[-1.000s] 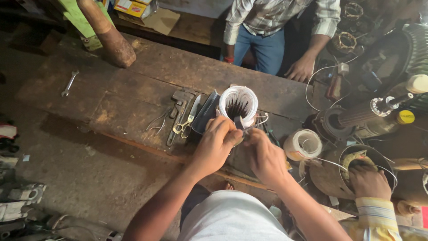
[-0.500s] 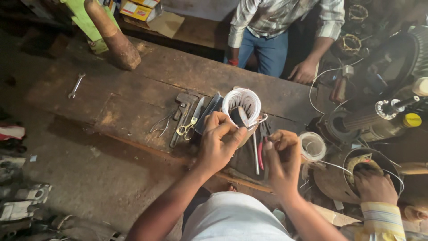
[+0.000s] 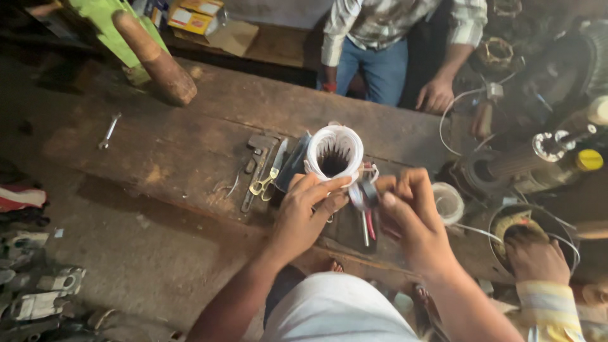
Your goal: The person winds white wire around a cylindrical core, using a flat metal strip to press the coils into place. They cut a piece of the strip with scissors and continue winding and pressing the wire.
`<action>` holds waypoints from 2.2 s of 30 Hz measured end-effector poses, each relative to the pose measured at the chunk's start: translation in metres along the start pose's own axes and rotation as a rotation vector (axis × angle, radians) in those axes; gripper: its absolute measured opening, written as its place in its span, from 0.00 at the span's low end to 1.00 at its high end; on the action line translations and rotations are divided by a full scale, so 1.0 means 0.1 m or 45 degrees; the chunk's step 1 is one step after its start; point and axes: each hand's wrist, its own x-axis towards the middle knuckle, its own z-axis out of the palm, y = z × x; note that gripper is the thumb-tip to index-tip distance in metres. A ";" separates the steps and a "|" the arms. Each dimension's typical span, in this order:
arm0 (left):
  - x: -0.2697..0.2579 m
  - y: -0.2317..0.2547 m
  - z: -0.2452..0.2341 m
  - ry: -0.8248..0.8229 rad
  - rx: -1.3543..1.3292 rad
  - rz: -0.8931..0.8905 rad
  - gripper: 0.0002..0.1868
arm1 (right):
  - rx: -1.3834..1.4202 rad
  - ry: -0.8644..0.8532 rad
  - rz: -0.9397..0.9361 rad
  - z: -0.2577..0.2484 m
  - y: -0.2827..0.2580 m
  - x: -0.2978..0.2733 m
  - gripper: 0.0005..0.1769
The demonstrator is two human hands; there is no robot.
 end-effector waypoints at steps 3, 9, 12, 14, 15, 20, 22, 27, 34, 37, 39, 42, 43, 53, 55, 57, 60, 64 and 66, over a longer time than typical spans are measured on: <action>0.07 0.00 0.00 -0.010 0.036 -0.027 0.13 | -0.077 -0.123 -0.047 0.03 -0.06 0.12 0.14; 0.16 -0.07 0.11 0.147 0.043 -0.019 0.15 | -0.353 0.085 -0.478 0.14 0.52 0.11 0.10; 0.08 -0.06 0.15 0.049 -0.009 -0.035 0.16 | -0.775 -0.043 -0.482 0.08 0.65 0.09 0.13; 0.07 -0.02 0.13 0.023 0.034 -0.008 0.16 | -1.513 -0.021 -1.015 0.05 0.51 0.14 0.15; 0.07 0.02 0.10 0.047 0.105 0.022 0.16 | -1.201 0.046 -0.858 0.08 0.41 0.14 0.14; 0.06 0.09 -0.03 0.002 -0.049 -0.025 0.16 | 0.717 -0.127 0.096 0.08 -0.26 0.10 0.09; 0.09 0.07 -0.01 -0.071 0.034 -0.020 0.15 | 0.534 -0.085 0.128 0.08 -0.27 0.14 0.08; 0.14 -0.02 0.12 0.181 -0.010 -0.084 0.17 | -0.031 0.170 -0.240 0.14 0.35 0.08 0.11; 0.02 0.02 0.13 0.060 0.162 0.002 0.14 | -1.328 0.083 -0.819 0.03 0.62 0.12 0.13; 0.03 0.10 0.03 0.093 0.184 0.030 0.14 | -0.479 0.086 -0.343 0.01 0.25 0.11 0.10; 0.02 0.13 -0.05 0.056 0.093 0.044 0.14 | 0.161 0.021 0.028 -0.02 0.01 0.16 0.08; 0.03 0.14 -0.03 0.005 0.081 -0.057 0.14 | 0.552 -0.091 0.200 -0.04 -0.10 0.15 0.08; 0.06 0.12 -0.03 -0.007 0.110 -0.103 0.14 | 0.501 -0.095 0.181 -0.02 -0.06 0.20 0.08; -0.01 -0.05 0.16 0.044 0.047 -0.042 0.13 | -1.310 0.033 -0.836 0.08 0.78 0.14 0.18; -0.01 0.00 0.10 0.086 0.201 0.011 0.12 | -1.360 0.065 -0.868 0.03 0.62 0.18 0.14; 0.02 0.06 0.05 0.151 0.220 0.048 0.13 | -0.896 0.079 -0.535 -0.01 0.36 0.16 0.11; 0.03 0.14 -0.03 0.109 0.137 0.030 0.13 | 0.241 0.012 0.211 -0.07 -0.02 0.22 0.09; 0.06 0.13 0.02 0.117 0.178 -0.082 0.15 | 0.465 -0.084 0.220 0.03 -0.06 0.29 0.06; 0.09 0.06 0.08 0.194 0.105 -0.123 0.16 | 0.299 0.037 0.016 0.14 0.14 0.21 0.07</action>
